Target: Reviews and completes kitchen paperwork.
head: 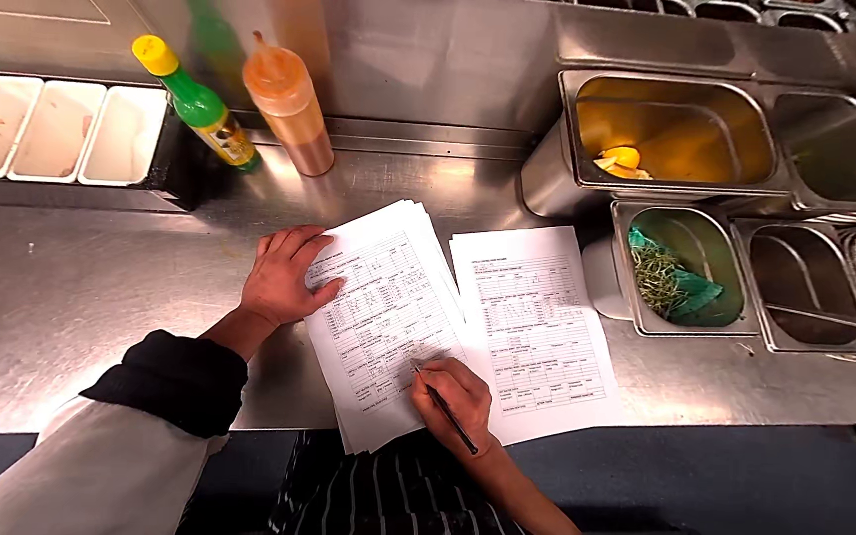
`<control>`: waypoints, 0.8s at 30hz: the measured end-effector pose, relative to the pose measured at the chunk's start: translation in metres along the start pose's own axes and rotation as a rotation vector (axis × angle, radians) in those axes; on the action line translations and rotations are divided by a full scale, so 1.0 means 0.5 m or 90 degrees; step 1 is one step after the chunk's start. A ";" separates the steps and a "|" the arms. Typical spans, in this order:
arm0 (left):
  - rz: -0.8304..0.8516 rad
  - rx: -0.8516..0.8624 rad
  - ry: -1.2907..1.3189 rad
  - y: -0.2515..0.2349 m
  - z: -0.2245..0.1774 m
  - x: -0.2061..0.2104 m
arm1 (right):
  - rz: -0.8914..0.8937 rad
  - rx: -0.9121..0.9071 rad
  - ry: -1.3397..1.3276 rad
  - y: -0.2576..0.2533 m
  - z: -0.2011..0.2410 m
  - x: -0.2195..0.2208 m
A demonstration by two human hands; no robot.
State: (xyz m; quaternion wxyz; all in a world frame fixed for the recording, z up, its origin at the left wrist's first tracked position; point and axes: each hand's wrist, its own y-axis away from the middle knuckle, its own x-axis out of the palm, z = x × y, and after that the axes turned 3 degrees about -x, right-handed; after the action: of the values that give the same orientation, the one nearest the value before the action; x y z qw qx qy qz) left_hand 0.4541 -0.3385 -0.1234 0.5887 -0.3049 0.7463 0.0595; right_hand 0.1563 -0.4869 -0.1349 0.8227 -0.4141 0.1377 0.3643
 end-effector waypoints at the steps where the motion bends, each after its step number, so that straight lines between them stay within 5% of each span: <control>1: 0.002 -0.001 0.001 -0.001 0.000 -0.001 | 0.007 -0.007 -0.001 -0.001 0.000 0.001; 24: 0.050 -0.039 0.034 -0.011 -0.036 -0.039 | -0.001 0.013 0.030 -0.002 0.005 0.000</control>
State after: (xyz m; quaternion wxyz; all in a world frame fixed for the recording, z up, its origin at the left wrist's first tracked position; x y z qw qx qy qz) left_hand 0.4441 -0.3433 -0.0988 0.5564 -0.2946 0.7709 0.0969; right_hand 0.1568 -0.4853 -0.1327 0.8240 -0.4139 0.1604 0.3522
